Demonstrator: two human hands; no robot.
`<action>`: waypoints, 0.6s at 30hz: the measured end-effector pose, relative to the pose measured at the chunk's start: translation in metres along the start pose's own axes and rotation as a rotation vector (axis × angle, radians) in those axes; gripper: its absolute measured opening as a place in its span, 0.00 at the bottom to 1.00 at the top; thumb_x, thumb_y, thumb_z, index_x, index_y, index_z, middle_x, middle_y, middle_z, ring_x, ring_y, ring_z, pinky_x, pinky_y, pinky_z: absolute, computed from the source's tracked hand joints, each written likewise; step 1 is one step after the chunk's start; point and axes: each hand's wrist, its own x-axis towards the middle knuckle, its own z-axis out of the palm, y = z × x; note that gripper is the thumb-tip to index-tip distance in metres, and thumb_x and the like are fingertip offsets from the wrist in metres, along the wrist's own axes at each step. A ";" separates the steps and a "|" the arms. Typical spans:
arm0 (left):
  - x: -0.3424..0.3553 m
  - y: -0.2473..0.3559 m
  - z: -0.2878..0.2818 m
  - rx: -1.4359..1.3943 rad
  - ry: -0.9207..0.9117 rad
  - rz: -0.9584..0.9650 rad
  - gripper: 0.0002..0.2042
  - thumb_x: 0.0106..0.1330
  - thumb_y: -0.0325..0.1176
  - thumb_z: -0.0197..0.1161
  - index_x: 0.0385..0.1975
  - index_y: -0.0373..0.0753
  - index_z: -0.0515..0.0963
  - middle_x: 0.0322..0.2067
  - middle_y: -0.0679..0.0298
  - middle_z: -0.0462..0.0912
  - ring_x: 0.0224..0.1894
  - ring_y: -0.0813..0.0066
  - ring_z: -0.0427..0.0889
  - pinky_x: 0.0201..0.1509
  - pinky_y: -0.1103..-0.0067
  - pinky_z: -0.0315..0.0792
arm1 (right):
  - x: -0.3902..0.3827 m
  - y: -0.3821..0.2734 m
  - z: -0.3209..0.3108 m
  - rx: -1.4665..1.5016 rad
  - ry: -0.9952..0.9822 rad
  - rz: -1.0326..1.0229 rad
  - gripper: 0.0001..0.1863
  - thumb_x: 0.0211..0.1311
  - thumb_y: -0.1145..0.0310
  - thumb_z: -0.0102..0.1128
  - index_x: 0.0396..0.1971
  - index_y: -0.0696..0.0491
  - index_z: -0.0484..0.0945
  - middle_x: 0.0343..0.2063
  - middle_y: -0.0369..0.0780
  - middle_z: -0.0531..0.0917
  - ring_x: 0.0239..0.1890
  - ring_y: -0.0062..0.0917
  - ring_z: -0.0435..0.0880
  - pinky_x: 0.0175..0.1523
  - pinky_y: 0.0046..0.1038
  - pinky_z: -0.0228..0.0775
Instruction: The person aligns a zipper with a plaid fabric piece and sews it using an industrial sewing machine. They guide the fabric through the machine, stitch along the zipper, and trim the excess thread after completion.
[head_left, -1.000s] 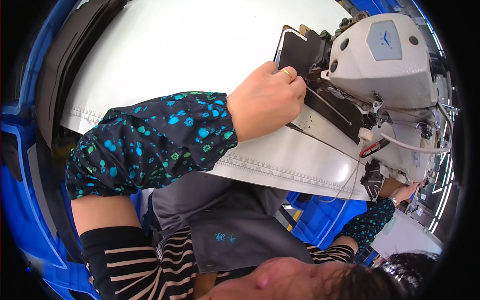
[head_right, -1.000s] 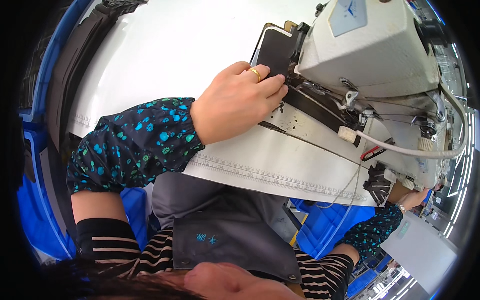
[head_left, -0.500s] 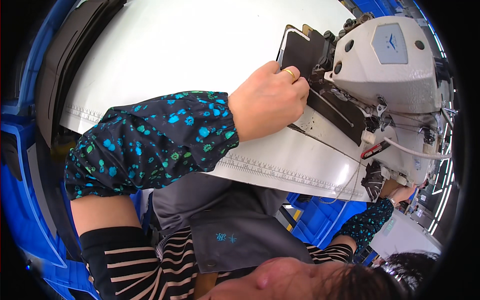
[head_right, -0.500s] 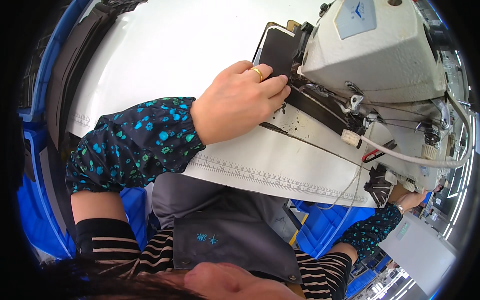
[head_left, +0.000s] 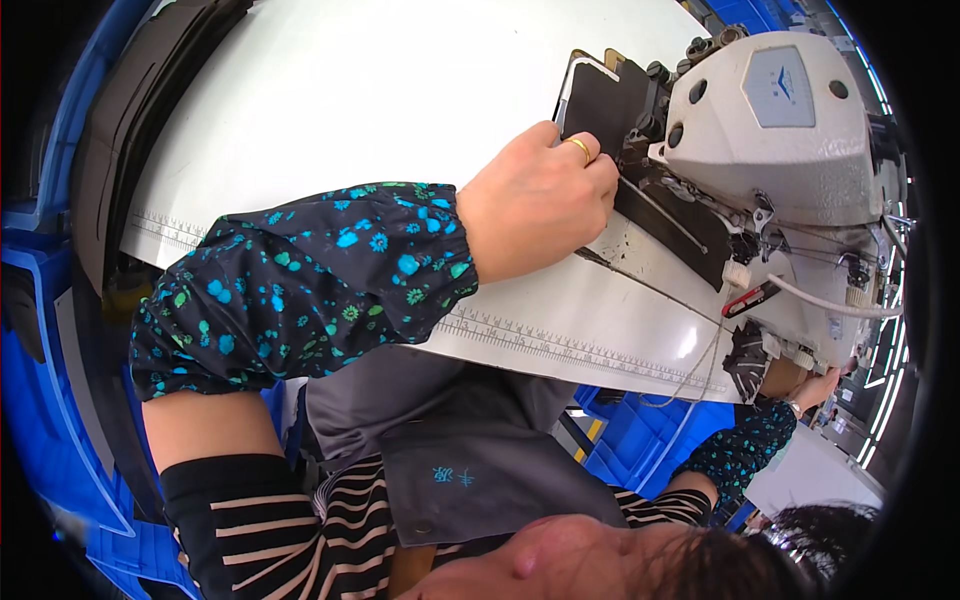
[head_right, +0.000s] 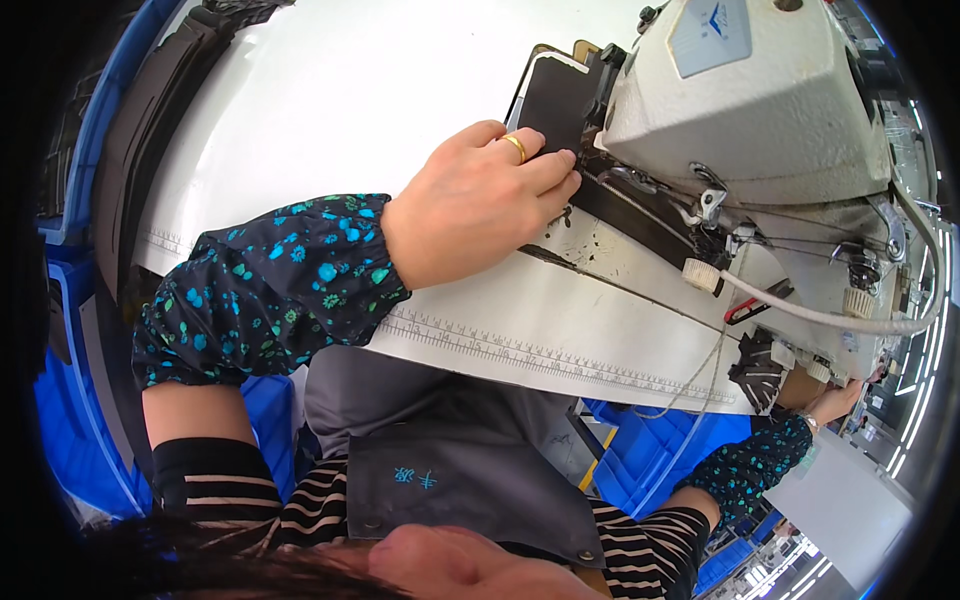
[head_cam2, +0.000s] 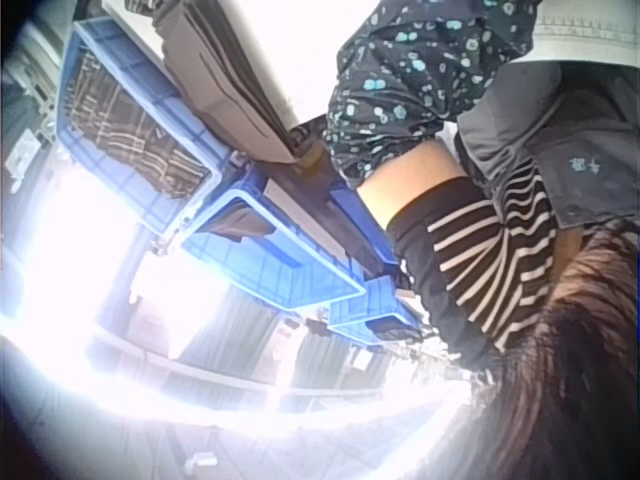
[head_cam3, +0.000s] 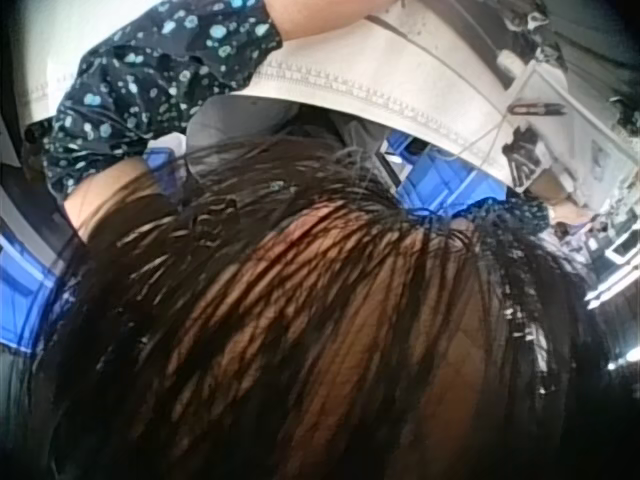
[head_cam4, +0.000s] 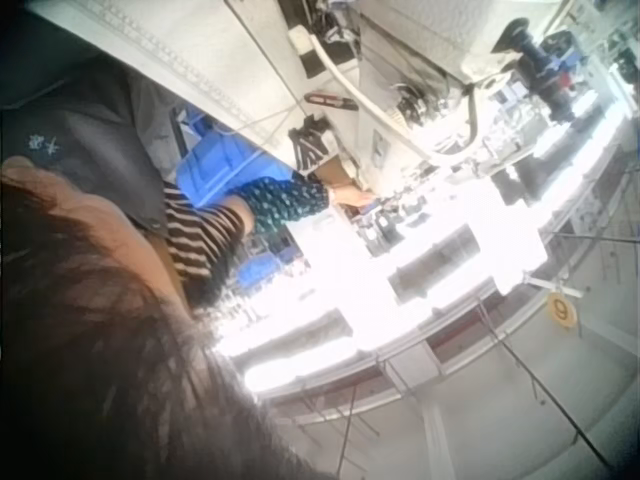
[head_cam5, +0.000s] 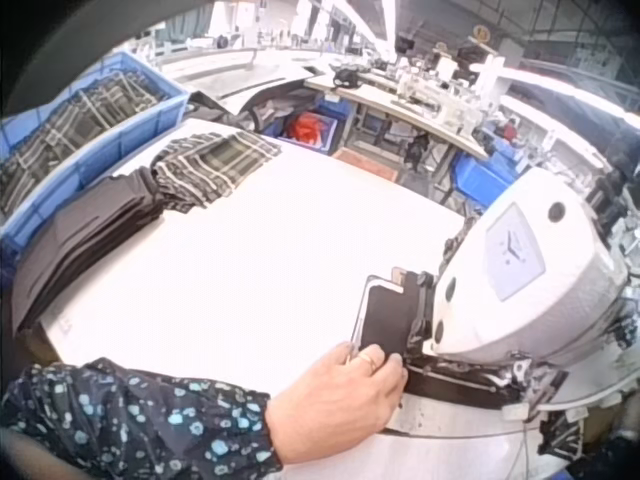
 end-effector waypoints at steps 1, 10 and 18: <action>0.000 0.000 0.001 -0.003 0.009 -0.002 0.17 0.60 0.33 0.64 0.49 0.39 0.86 0.45 0.72 0.82 0.48 0.74 0.80 0.53 0.76 0.75 | 0.003 0.004 0.001 -0.021 0.002 -0.018 0.24 0.81 0.59 0.49 0.61 0.63 0.78 0.56 0.46 0.84 0.55 0.34 0.84 0.59 0.34 0.75; 0.000 0.000 -0.001 -0.018 -0.016 -0.001 0.16 0.61 0.33 0.64 0.48 0.40 0.86 0.44 0.72 0.82 0.49 0.75 0.80 0.52 0.76 0.75 | 0.022 0.053 -0.020 -0.380 -0.003 -0.367 0.22 0.79 0.65 0.48 0.62 0.64 0.76 0.58 0.51 0.83 0.57 0.39 0.82 0.64 0.36 0.72; 0.000 0.000 -0.002 -0.027 -0.016 0.002 0.17 0.61 0.33 0.64 0.50 0.40 0.86 0.48 0.72 0.83 0.49 0.74 0.80 0.53 0.75 0.75 | -0.007 0.046 0.007 0.233 0.009 -0.043 0.20 0.78 0.66 0.52 0.58 0.65 0.77 0.56 0.47 0.83 0.53 0.34 0.84 0.58 0.38 0.80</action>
